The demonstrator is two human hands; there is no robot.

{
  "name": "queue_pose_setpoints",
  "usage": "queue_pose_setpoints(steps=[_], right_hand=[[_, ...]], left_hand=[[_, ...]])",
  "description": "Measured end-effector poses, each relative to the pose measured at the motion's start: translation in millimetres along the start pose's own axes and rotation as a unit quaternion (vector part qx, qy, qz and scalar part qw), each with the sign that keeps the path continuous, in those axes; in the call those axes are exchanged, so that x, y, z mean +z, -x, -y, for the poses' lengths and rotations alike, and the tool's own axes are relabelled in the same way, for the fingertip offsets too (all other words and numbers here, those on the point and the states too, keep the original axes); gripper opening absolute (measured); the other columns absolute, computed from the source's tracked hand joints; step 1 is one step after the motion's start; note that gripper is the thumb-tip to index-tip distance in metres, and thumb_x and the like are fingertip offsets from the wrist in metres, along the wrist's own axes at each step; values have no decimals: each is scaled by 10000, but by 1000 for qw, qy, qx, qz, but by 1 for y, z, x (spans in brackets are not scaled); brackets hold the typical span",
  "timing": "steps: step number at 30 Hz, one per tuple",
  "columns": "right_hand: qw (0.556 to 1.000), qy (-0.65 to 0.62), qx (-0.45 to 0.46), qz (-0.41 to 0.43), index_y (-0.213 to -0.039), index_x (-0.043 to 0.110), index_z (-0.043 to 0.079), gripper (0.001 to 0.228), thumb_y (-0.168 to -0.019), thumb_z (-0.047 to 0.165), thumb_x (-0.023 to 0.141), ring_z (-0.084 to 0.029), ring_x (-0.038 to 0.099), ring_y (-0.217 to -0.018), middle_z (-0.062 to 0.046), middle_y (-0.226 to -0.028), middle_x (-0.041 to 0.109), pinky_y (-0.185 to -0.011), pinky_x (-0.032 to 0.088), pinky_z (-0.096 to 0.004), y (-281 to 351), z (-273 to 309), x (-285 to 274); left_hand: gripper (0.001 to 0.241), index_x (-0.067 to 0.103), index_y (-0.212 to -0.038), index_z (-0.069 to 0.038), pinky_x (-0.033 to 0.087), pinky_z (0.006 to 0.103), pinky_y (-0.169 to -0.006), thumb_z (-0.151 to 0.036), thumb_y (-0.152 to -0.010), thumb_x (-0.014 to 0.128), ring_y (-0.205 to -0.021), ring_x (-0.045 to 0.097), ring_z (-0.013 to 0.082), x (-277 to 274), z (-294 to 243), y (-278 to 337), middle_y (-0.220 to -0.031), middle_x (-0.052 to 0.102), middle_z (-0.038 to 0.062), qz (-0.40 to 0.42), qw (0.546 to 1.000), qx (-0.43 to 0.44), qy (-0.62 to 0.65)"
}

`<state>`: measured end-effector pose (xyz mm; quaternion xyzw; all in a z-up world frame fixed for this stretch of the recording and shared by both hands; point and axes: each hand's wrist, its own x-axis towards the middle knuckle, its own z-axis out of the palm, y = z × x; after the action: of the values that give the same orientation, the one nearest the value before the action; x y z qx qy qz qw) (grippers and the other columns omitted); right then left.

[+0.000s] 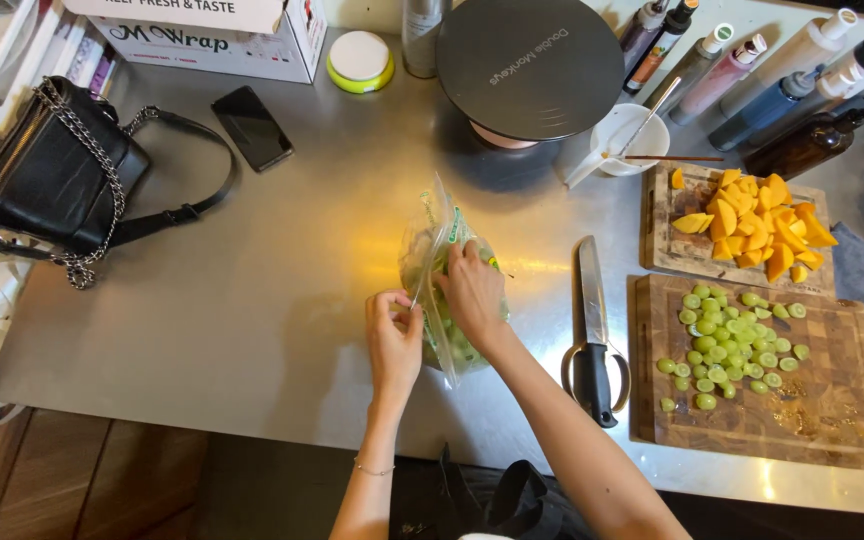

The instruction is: Slicing green grapes on a wooden cutting board at a kitchen station.

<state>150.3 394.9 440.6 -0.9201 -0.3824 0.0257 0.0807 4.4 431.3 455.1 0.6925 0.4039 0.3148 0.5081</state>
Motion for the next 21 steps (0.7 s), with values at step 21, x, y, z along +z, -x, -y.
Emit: queue_pose_setpoints(steps=[21], right_hand=[[758,-642,109,29,-1237,594,-99,310,-1043,144,604,-330,701,-939,-234,-1094,669,-763,611,-418,55,-88,-98]], left_hand=[[176,628,-1029,-102,547,387,-848,51,-952,587,-973,682,310,-17,-52,-9,-1097,601,84,10,994,89,-59]])
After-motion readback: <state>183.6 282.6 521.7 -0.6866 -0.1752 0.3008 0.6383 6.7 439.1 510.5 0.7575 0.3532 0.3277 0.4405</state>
